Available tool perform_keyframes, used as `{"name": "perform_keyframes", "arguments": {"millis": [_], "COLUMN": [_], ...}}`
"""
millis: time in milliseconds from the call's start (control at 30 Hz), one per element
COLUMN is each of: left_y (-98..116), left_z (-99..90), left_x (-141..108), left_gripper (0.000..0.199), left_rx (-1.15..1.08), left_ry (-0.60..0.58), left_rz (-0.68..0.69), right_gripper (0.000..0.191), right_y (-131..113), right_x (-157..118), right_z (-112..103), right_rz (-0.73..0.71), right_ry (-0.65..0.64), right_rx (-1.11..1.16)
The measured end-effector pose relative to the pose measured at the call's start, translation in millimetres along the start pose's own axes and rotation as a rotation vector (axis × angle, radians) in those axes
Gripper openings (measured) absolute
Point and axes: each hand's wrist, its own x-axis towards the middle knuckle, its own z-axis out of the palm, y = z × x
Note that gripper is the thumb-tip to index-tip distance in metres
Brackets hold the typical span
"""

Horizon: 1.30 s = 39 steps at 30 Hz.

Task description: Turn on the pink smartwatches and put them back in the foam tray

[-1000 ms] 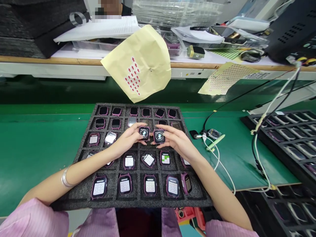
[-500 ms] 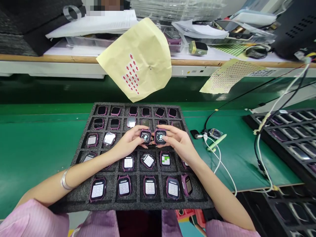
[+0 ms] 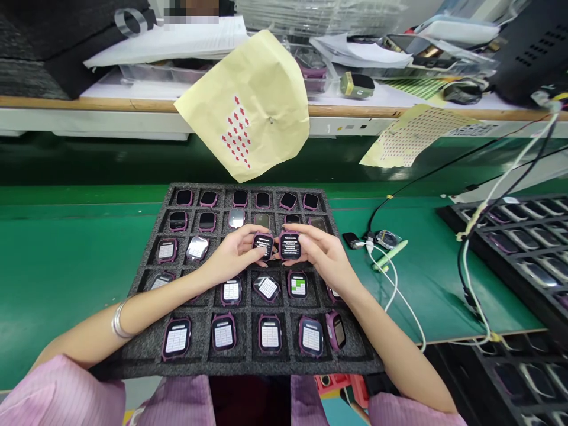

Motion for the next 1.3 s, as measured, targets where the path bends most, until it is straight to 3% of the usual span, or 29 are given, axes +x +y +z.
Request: {"name": "perform_keyframes", "arguments": {"millis": [167,267,333,433,533,633,700,767,967,1067,1167,1233,1300], "left_y": [1,1,2,3,4,3,2,0,-10,-22,-31,-29,-20], "left_z": [-0.8,-1.1,-0.8,0.0,0.5,0.2,-0.2,-0.3,-0.6,-2.8,-2.8,-1.4,-3.3], "left_x": [0,1,1,0,-1,0,1,3,6,8,13,15,14], "left_gripper": [0.037,0.04,0.04,0.038,0.039,0.04,0.04,0.039,0.044,0.062,0.053,0.047,0.058], "left_rx": [0.031,0.014,0.001,-0.007,-0.012,-0.013,-0.004,0.005,0.063,0.263,0.666,0.957,1.221], "left_ry": [0.009,0.018,0.021,0.021,0.02,0.006,0.005,0.013,-0.003,-0.013,-0.065,-0.114,-0.105], "left_rz": [-0.014,-0.026,-0.028,-0.027,-0.028,-0.028,-0.02,-0.01,-0.004,0.087,0.246,0.349,0.425], "right_gripper": [0.038,0.06,0.066,0.057,0.053,0.039,0.032,0.034,0.034,0.034,0.034,0.035,0.034], "right_y": [-8,-6,-2,3,0,-6,-6,-1,20,23,23,23,23], "right_x": [-4,-6,-7,-7,-7,-9,-10,-11,-19,-22,-24,-23,-22], "right_z": [-8,-19,-26,-33,-38,-47,-56,-64,-71,-70,-69,-68,-68], "right_rz": [0.017,0.076,0.088,-0.037,-0.216,-0.283,-0.249,-0.196,-0.23,-0.254,-0.252,-0.239,-0.229], "right_ry": [-0.081,-0.2,-0.205,-0.142,-0.19,-0.076,0.037,0.072,0.223,0.252,0.229,0.206,0.181], "right_rx": [-0.077,-0.164,-0.273,-0.624,-0.952,-1.188,-1.344,-1.432,-1.371,-1.337,-1.319,-1.32,-1.32]}}
